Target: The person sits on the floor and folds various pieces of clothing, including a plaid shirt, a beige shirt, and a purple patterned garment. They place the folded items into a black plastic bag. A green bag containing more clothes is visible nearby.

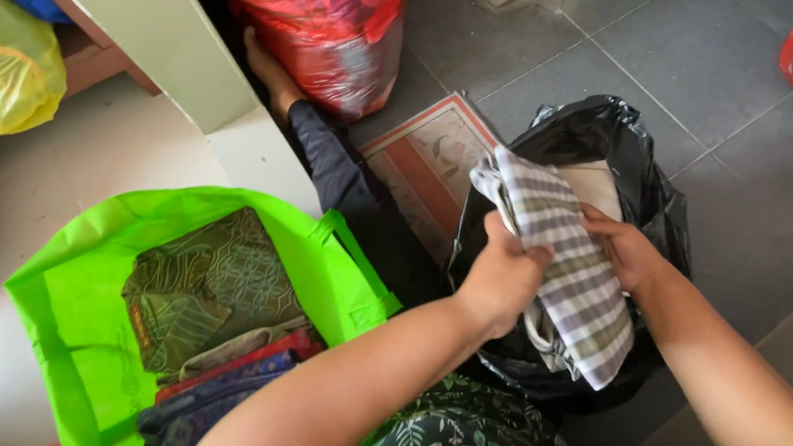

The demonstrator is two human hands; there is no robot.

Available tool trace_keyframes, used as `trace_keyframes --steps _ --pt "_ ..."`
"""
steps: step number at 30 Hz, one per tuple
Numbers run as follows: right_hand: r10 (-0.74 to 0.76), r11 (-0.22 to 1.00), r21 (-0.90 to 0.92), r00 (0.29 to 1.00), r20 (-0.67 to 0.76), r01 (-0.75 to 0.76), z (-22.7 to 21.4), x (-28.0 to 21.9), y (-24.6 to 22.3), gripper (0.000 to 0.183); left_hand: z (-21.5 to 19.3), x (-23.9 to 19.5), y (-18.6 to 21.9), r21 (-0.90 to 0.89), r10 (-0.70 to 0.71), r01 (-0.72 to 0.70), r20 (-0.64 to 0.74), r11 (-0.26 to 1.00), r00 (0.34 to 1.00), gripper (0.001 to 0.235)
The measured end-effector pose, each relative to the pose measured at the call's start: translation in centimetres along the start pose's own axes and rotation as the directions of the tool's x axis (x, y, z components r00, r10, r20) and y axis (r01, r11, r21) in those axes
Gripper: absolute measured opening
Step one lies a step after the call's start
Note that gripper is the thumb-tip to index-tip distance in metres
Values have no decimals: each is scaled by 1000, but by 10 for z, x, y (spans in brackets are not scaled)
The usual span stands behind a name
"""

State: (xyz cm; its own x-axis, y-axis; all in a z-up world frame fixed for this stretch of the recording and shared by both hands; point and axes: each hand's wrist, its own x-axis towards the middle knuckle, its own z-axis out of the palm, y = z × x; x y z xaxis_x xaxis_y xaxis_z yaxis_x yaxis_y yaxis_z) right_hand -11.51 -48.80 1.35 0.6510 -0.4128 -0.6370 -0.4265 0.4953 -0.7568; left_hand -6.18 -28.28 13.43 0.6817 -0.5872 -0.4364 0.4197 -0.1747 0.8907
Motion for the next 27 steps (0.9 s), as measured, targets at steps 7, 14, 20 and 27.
trace_keyframes --steps 7,14,20,27 --pt "-159 977 -168 969 -190 128 -104 71 15 69 27 120 -95 -145 -72 75 27 987 997 64" --pt "-198 956 -272 931 -308 113 -111 75 44 73 16 290 -295 -24 -417 417 -40 909 908 62" --pt "-431 866 -399 853 -293 301 -100 77 34 76 7 244 -196 90 -228 232 -48 969 972 90" --pt "-570 777 -530 739 -360 340 -100 90 23 71 7 215 -169 93 -78 70 91 993 993 69"
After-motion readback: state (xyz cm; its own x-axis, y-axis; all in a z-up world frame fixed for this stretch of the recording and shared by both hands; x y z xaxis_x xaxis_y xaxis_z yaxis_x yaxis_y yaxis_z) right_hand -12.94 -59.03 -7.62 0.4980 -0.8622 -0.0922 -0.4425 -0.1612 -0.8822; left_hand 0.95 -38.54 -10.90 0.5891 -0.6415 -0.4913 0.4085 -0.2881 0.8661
